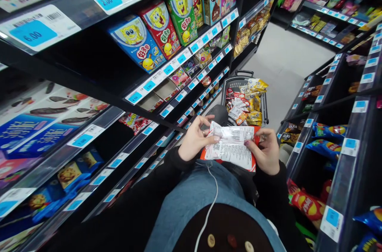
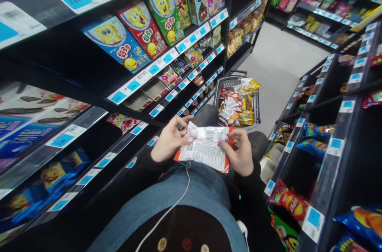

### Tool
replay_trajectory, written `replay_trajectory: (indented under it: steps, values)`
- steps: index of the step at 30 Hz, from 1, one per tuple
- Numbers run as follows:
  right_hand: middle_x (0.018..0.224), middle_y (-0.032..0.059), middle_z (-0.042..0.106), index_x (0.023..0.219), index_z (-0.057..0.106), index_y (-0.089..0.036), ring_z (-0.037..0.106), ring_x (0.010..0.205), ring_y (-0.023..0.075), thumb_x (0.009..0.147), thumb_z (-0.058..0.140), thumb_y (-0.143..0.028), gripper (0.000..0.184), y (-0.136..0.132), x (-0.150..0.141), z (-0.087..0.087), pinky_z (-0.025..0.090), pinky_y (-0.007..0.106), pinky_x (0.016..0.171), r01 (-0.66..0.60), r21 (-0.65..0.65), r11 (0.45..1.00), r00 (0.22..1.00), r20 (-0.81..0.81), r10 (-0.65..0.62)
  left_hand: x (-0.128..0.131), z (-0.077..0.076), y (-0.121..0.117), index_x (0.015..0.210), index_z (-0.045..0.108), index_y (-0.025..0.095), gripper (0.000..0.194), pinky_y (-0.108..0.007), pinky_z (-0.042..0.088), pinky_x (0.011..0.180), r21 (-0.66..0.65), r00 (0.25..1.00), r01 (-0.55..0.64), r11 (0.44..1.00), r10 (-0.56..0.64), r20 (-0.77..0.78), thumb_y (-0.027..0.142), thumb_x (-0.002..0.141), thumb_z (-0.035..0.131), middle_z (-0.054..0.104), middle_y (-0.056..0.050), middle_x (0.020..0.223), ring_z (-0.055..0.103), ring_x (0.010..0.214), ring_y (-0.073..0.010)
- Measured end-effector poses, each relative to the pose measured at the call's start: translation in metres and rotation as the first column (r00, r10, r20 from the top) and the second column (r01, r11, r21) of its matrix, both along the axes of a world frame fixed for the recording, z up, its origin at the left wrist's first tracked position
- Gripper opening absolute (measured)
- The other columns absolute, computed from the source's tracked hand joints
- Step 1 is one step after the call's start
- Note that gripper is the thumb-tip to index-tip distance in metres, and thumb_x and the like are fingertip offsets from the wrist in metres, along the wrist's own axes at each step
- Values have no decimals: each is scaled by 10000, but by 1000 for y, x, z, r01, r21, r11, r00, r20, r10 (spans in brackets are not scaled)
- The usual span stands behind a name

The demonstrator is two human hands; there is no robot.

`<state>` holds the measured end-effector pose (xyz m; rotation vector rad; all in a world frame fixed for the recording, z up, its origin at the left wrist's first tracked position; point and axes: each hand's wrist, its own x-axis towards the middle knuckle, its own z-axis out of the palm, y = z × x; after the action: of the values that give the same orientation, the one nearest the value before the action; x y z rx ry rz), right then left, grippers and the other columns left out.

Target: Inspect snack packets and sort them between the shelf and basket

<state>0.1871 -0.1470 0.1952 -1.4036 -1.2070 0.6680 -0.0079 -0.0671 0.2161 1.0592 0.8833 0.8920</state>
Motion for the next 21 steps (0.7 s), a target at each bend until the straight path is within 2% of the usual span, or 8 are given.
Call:
replay_trajectory:
  steps: [2,4,6,8,11,16,18,21]
  values:
    - [656,-55,524,839,441,-229,511,491,84,725,631,-207,222,-2,0,-3,418,193,441,-6,87,996,1000,-2,7,2,-4,-3,994,498,208,530,-319,478,713,-128,995,45,991,-33,90,180,542,775,484,-108,1245,598,767,-131]
    - [641,-55,534,808,459,-229,536,520,89,729,628,-177,194,-4,-1,-6,438,197,476,-26,157,987,999,35,21,3,-8,-5,1093,472,228,605,-312,475,732,-160,992,63,985,-44,122,176,565,762,497,-116,1240,601,834,-153]
    - [630,-55,555,798,486,-227,544,515,89,733,627,-158,170,-6,-1,-9,441,196,480,-68,185,980,995,90,52,3,-12,-7,996,542,185,480,-308,457,776,-117,993,48,992,-35,114,186,570,762,526,-126,1211,574,963,-199]
    - [640,-45,590,809,517,-226,561,520,94,743,619,-157,140,-6,1,-9,449,202,485,-117,196,974,984,155,87,3,-14,-8,782,596,133,283,-314,437,804,-77,994,56,995,-49,94,214,569,764,557,-141,1169,545,1031,-238]
    - [656,-20,640,808,567,-223,606,560,117,770,586,-171,67,-5,6,-2,475,221,514,-197,187,962,953,266,144,3,-15,-8,566,580,104,245,-328,420,806,-81,994,96,992,-91,64,265,569,765,612,-151,1043,551,1004,-255]
    - [655,-2,666,759,610,-209,609,546,120,787,568,-212,52,-4,10,10,469,218,501,-227,22,974,920,332,207,2,-16,-3,465,461,122,358,-251,410,641,-89,993,119,989,-118,12,299,586,748,590,-43,710,547,710,-140]
    - [609,-16,636,731,590,-202,571,496,106,765,601,-231,46,-6,9,8,448,207,470,-208,-55,977,934,285,215,1,-16,-2,474,433,127,375,-209,354,529,-111,989,145,983,-149,-26,313,606,730,520,8,586,467,557,-85]
    - [636,-29,598,811,545,-206,544,491,101,727,644,-244,135,-11,6,-2,447,206,456,-156,-93,983,976,138,168,-1,-16,-2,502,455,128,348,-191,308,473,-63,978,130,989,-139,-157,321,612,723,475,33,519,405,490,-62]
